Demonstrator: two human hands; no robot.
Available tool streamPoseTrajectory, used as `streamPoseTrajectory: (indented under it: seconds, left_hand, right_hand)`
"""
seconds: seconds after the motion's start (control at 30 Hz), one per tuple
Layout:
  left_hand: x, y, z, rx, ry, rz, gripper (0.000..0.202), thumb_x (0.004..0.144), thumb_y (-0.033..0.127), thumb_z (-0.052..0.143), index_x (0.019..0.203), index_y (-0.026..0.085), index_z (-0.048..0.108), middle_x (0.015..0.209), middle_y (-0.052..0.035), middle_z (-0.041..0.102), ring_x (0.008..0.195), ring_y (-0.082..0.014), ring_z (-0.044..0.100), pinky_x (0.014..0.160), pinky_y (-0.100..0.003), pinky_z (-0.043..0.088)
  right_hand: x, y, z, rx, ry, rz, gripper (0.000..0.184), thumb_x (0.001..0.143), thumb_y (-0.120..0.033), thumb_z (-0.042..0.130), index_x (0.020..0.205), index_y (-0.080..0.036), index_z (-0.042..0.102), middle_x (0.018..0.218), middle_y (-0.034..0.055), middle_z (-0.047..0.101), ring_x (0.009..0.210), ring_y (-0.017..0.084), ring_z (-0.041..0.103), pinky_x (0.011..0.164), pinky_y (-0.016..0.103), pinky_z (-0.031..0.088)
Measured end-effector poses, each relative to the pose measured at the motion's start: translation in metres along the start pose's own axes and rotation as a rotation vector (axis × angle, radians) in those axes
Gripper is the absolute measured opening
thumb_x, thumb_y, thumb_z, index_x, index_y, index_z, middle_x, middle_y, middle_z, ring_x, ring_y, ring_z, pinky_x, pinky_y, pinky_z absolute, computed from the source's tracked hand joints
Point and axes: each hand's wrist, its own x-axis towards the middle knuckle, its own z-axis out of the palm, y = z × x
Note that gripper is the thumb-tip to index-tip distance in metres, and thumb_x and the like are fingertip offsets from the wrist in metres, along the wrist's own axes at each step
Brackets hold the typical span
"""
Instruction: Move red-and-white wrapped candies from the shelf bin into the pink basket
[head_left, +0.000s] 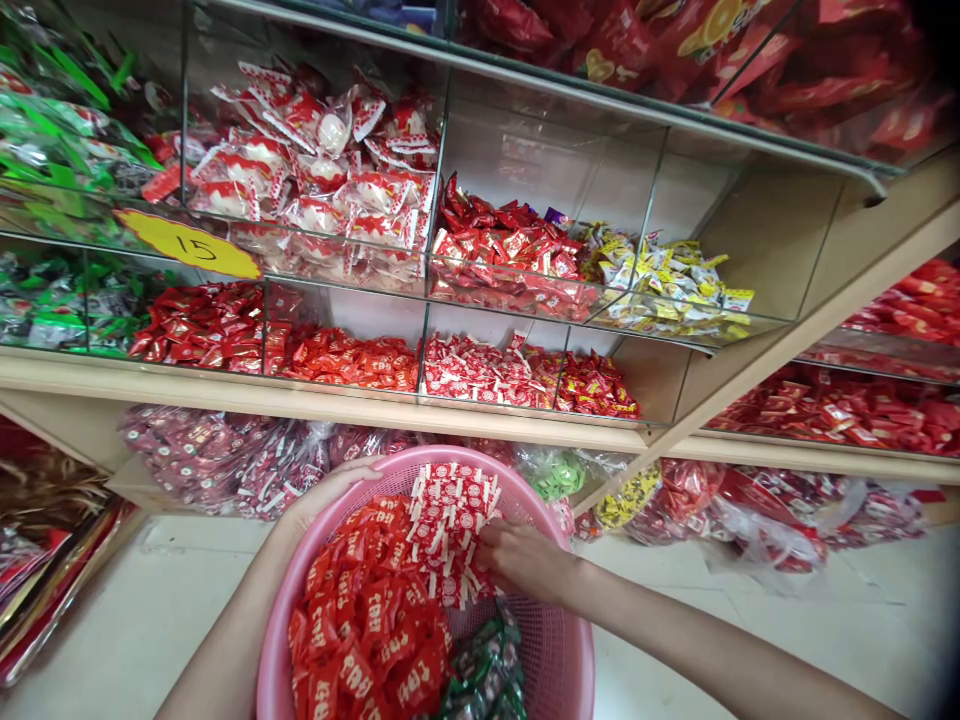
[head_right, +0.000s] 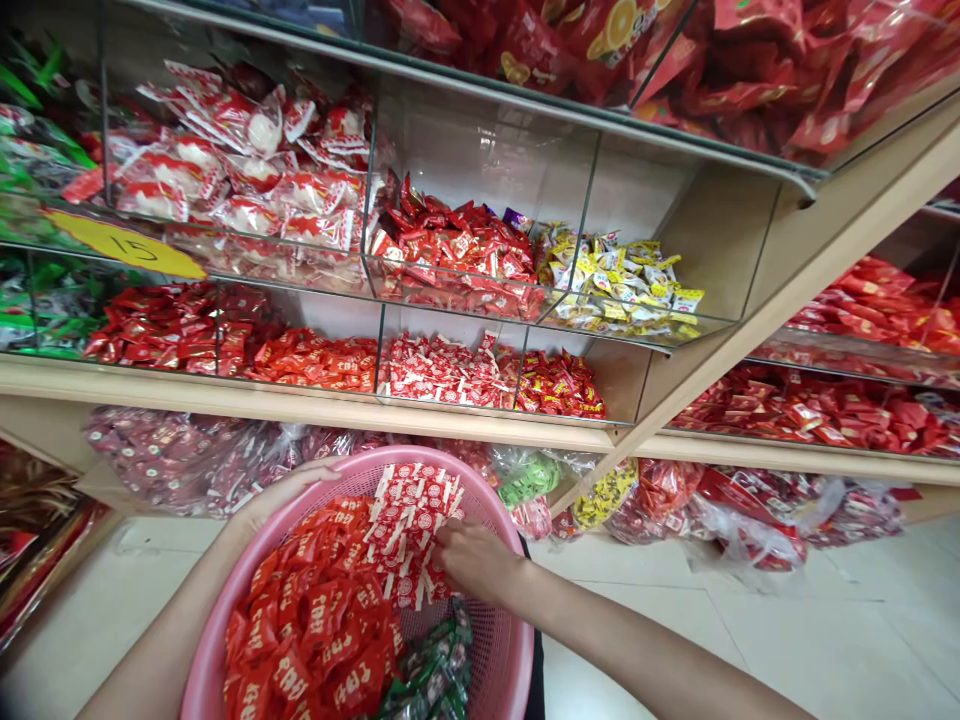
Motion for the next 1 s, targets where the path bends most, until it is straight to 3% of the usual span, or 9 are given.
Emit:
streamPoseTrajectory:
  seconds: [0.23, 0.47, 0.6, 0.7, 0.8, 1.0]
  left_hand:
    - [0.005, -0.005, -0.004, -0.048, -0.039, -0.005, 0.051, 0.058, 0.028, 0.067, 0.108, 0.021, 0.063, 0.115, -0.0048, 0.064, 0.102, -0.0244, 0.060, 0.089, -0.032, 0.044]
    - [0.005, -0.004, -0.004, 0.000, -0.019, 0.016, 0.047, 0.056, 0.028, 0.068, 0.103, 0.023, 0.066, 0.114, -0.0038, 0.065, 0.104, -0.0255, 0.059, 0.091, -0.033, 0.043]
    - [0.001, 0.001, -0.001, 0.035, -0.006, 0.047, 0.044, 0.056, 0.027, 0.066, 0.100, 0.023, 0.068, 0.113, -0.0029, 0.065, 0.109, -0.0259, 0.056, 0.094, -0.032, 0.041]
    - [0.001, 0.001, -0.001, 0.084, -0.003, 0.053, 0.042, 0.058, 0.028, 0.064, 0.099, 0.022, 0.067, 0.116, -0.0022, 0.064, 0.113, -0.0255, 0.053, 0.095, -0.032, 0.040]
    - [0.005, -0.003, -0.004, 0.109, 0.013, 0.066, 0.040, 0.059, 0.030, 0.064, 0.099, 0.022, 0.067, 0.120, -0.0021, 0.062, 0.117, -0.0242, 0.049, 0.096, -0.030, 0.038]
    - [0.010, -0.009, -0.008, 0.070, 0.009, 0.070, 0.042, 0.058, 0.031, 0.067, 0.098, 0.021, 0.068, 0.122, -0.0048, 0.060, 0.118, -0.0255, 0.048, 0.099, -0.032, 0.034]
  right_hand:
    - [0.002, -0.004, 0.011, -0.111, 0.084, 0.012, 0.013, 0.085, -0.015, 0.049, 0.085, -0.016, 0.062, 0.083, 0.0048, 0.062, 0.086, 0.018, 0.054, 0.074, 0.029, 0.041]
    - [0.003, -0.004, 0.022, -0.133, 0.081, 0.074, 0.013, 0.084, -0.011, 0.049, 0.087, -0.016, 0.061, 0.083, 0.0057, 0.062, 0.083, 0.018, 0.055, 0.072, 0.028, 0.040]
    - [0.002, -0.007, 0.018, -0.121, 0.108, 0.078, 0.012, 0.084, -0.011, 0.049, 0.088, -0.016, 0.059, 0.083, 0.0048, 0.062, 0.082, 0.018, 0.055, 0.071, 0.028, 0.039]
    - [-0.002, -0.007, -0.002, -0.072, 0.132, 0.094, 0.012, 0.086, -0.015, 0.047, 0.085, -0.017, 0.059, 0.081, 0.0038, 0.062, 0.077, 0.016, 0.056, 0.066, 0.026, 0.038]
    - [-0.006, 0.002, -0.040, 0.007, 0.184, 0.116, 0.018, 0.089, -0.023, 0.044, 0.079, -0.017, 0.058, 0.077, 0.0034, 0.061, 0.071, 0.014, 0.055, 0.063, 0.025, 0.037]
    - [0.016, 0.065, -0.129, 0.081, 0.464, 0.218, 0.022, 0.089, -0.026, 0.041, 0.090, -0.017, 0.061, 0.085, 0.0046, 0.061, 0.079, 0.014, 0.055, 0.070, 0.024, 0.037]
